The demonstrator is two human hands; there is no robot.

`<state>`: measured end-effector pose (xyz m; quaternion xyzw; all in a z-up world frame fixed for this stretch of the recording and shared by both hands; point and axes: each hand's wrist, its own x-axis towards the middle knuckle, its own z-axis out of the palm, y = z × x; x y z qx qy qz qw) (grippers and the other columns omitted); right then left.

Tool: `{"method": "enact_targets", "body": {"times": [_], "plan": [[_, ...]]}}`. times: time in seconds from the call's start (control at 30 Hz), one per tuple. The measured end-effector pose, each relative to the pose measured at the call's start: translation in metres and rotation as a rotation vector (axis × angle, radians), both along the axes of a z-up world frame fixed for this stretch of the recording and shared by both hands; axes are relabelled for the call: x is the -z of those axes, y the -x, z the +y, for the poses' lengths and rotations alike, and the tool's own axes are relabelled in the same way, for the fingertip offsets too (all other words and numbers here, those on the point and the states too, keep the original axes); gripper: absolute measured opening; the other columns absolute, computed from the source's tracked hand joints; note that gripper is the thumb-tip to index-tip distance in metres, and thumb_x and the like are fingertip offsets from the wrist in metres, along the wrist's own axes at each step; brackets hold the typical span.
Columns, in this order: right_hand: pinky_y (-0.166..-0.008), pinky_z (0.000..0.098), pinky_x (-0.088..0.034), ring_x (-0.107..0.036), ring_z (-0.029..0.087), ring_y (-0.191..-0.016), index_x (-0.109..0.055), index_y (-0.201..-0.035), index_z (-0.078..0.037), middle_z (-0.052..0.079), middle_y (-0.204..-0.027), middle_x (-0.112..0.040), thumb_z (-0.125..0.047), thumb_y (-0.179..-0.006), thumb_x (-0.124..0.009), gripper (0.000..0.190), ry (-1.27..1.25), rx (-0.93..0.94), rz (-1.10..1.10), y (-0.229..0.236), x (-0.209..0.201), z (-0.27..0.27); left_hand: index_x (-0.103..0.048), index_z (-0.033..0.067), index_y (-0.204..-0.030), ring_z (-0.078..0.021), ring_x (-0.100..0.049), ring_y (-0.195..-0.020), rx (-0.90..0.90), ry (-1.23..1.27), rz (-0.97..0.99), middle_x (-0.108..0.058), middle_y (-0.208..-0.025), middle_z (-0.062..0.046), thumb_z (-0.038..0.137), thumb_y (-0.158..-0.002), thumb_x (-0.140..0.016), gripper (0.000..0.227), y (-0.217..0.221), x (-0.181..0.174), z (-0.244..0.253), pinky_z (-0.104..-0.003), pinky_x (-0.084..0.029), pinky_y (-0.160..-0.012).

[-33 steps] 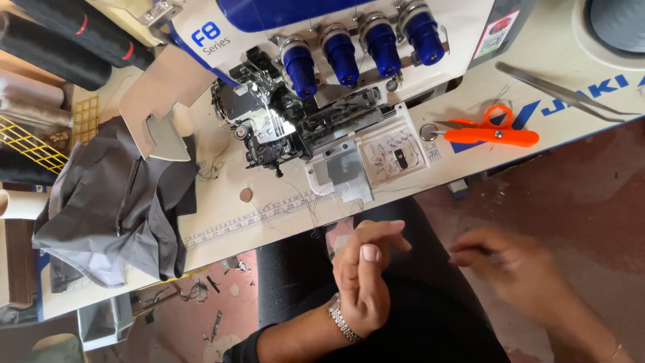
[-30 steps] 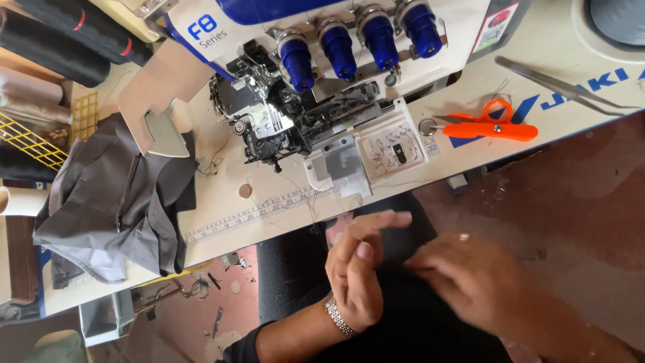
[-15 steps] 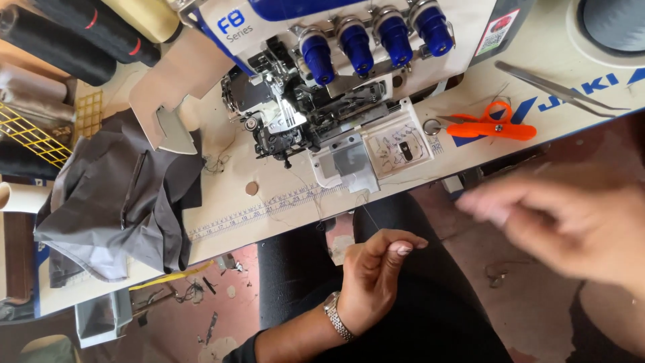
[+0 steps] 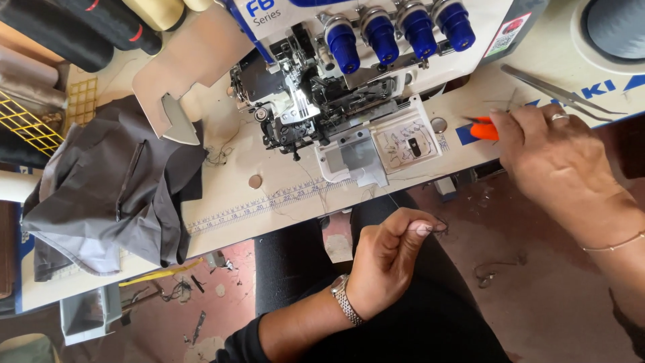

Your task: Threading an industrial overlock sewing machine by guiding thread through tensioners and guides using tweezers.

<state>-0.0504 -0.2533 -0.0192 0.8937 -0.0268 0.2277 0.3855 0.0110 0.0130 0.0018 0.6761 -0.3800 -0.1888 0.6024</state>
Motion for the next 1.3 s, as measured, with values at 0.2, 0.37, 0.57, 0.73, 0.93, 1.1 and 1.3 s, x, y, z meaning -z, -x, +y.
{"method": "enact_targets", "body": {"times": [0.2,0.37,0.57,0.73,0.93,1.1,1.3], "plan": [[-0.055,0.0366,-0.062,-0.066,0.023,-0.063,-0.068,-0.144,-0.007,0.012,-0.125,-0.062,-0.026,-0.113,-0.071,0.037,-0.686,0.128,-0.018,0.013,0.033,-0.016,-0.065,0.0094,-0.112,-0.0095,-0.054,-0.056,-0.006,-0.026,0.029,-0.069,-0.088,-0.002,0.028,-0.112,-0.044,0.028,-0.005,0.001,0.004,-0.025,-0.050,-0.060],[-0.059,0.0393,-0.057,-0.066,0.033,-0.077,-0.060,-0.146,0.005,0.033,-0.123,-0.061,-0.018,-0.112,-0.063,0.041,-0.965,-0.045,-0.054,0.002,-0.011,0.033,-0.064,0.0100,-0.111,-0.0131,-0.066,-0.073,-0.003,-0.001,0.003,-0.072,-0.101,-0.003,0.027,-0.111,-0.045,0.026,-0.007,-0.001,0.005,-0.025,-0.053,-0.066],[-0.092,0.0415,-0.049,-0.068,0.029,-0.102,-0.061,-0.147,-0.010,0.010,-0.115,-0.077,-0.033,-0.105,-0.076,0.050,-0.678,-0.425,-0.027,-0.008,-0.014,0.058,-0.064,0.0101,-0.111,-0.0146,-0.071,-0.084,0.003,-0.015,0.045,-0.073,-0.100,-0.002,0.027,-0.111,-0.046,0.025,-0.002,-0.001,0.009,-0.026,-0.056,-0.075],[-0.096,0.0404,-0.045,-0.060,0.024,-0.107,-0.074,-0.128,-0.013,0.005,-0.118,-0.075,-0.029,-0.108,-0.072,0.026,-0.602,-0.503,-0.037,-0.014,-0.026,0.078,-0.063,0.0092,-0.112,-0.0168,-0.075,-0.093,0.008,0.029,0.036,-0.073,-0.103,-0.003,0.023,-0.111,-0.047,0.021,-0.006,-0.001,0.011,-0.025,-0.060,-0.081],[-0.092,0.0359,-0.048,-0.062,0.022,-0.103,-0.072,-0.129,-0.006,0.009,-0.117,-0.073,-0.025,-0.103,-0.078,0.032,-0.644,-0.605,-0.107,-0.023,-0.025,0.088,-0.065,0.0105,-0.111,-0.0138,-0.074,-0.088,0.009,0.007,0.062,-0.074,-0.100,0.000,0.024,-0.110,-0.047,0.023,-0.006,0.000,0.012,-0.025,-0.057,-0.077],[-0.091,0.0397,-0.047,-0.059,0.025,-0.103,-0.074,-0.125,-0.003,0.011,-0.118,-0.073,-0.027,-0.103,-0.078,0.032,-0.633,-0.599,-0.135,-0.024,-0.027,0.081,-0.063,0.0122,-0.113,-0.0132,-0.065,-0.070,0.010,0.011,0.015,-0.070,-0.094,0.000,0.024,-0.111,-0.046,0.020,-0.006,0.000,0.015,-0.025,-0.051,-0.065],[-0.090,0.0392,-0.051,-0.059,0.020,-0.091,-0.076,-0.117,-0.010,0.005,-0.108,-0.075,-0.031,-0.106,-0.073,0.025,-0.548,-0.647,-0.146,-0.033,-0.035,0.097,-0.061,0.0113,-0.109,-0.0164,-0.071,-0.077,0.008,0.015,0.004,-0.072,-0.095,0.000,0.025,-0.111,-0.045,0.021,-0.006,0.003,0.012,-0.027,-0.054,-0.067]]}}
